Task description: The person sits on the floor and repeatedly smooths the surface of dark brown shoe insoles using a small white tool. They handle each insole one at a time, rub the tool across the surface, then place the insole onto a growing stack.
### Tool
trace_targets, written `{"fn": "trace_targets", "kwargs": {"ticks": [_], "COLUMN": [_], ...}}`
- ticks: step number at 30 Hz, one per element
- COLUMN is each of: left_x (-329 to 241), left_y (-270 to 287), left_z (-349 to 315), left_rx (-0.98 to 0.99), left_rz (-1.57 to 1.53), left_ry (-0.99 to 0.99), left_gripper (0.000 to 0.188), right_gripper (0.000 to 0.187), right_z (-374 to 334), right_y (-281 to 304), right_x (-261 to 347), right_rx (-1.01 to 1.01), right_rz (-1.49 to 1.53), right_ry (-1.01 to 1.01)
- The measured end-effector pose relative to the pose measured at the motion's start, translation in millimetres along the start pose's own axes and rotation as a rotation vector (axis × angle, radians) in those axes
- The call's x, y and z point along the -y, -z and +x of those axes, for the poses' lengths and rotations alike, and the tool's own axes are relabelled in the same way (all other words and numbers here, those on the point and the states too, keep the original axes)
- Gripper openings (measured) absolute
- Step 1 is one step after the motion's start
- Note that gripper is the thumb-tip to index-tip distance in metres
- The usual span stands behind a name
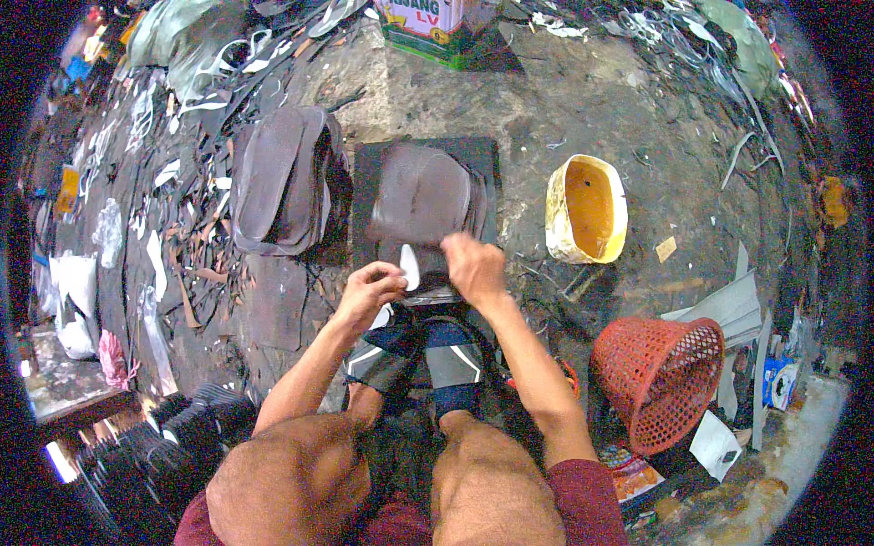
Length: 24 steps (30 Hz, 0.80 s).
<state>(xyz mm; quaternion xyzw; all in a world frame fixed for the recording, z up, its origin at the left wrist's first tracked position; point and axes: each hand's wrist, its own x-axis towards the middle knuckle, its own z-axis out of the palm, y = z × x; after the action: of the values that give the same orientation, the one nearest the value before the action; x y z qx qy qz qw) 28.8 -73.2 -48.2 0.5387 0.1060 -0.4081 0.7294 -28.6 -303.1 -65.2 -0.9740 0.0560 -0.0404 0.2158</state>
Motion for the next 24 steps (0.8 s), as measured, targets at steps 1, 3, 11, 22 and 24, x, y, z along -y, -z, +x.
{"fn": "trace_targets", "kwargs": {"ticks": [1,3,11,22,24], "left_x": [9,17,37,29,22], "left_y": [5,-1,4,17,6], "left_z": [11,18,22,26,23], "left_rx": [0.034,-0.142,-0.255,-0.101,-0.123], "left_rz": [0.203,0.705,1.552,1.524,1.563], "left_ry": [-0.094,-0.421,-0.962,-0.755,-0.795], "left_gripper": [0.017,0.022,0.030,0.031,0.038], "right_gripper": [0.022,0.020,0.019,0.019,0.015], "right_z": [16,42,-4,4,27], "right_y": [7,70,1,5,27], "right_x": [8,41,48,33,26], "right_rx": [-0.342,-0.231,-0.255,-0.054,-0.142], "right_rz": [0.159,0.585,0.320,0.129,0.086], "right_ry": [-0.094,-0.421,0.146,0.165,-0.013]}}
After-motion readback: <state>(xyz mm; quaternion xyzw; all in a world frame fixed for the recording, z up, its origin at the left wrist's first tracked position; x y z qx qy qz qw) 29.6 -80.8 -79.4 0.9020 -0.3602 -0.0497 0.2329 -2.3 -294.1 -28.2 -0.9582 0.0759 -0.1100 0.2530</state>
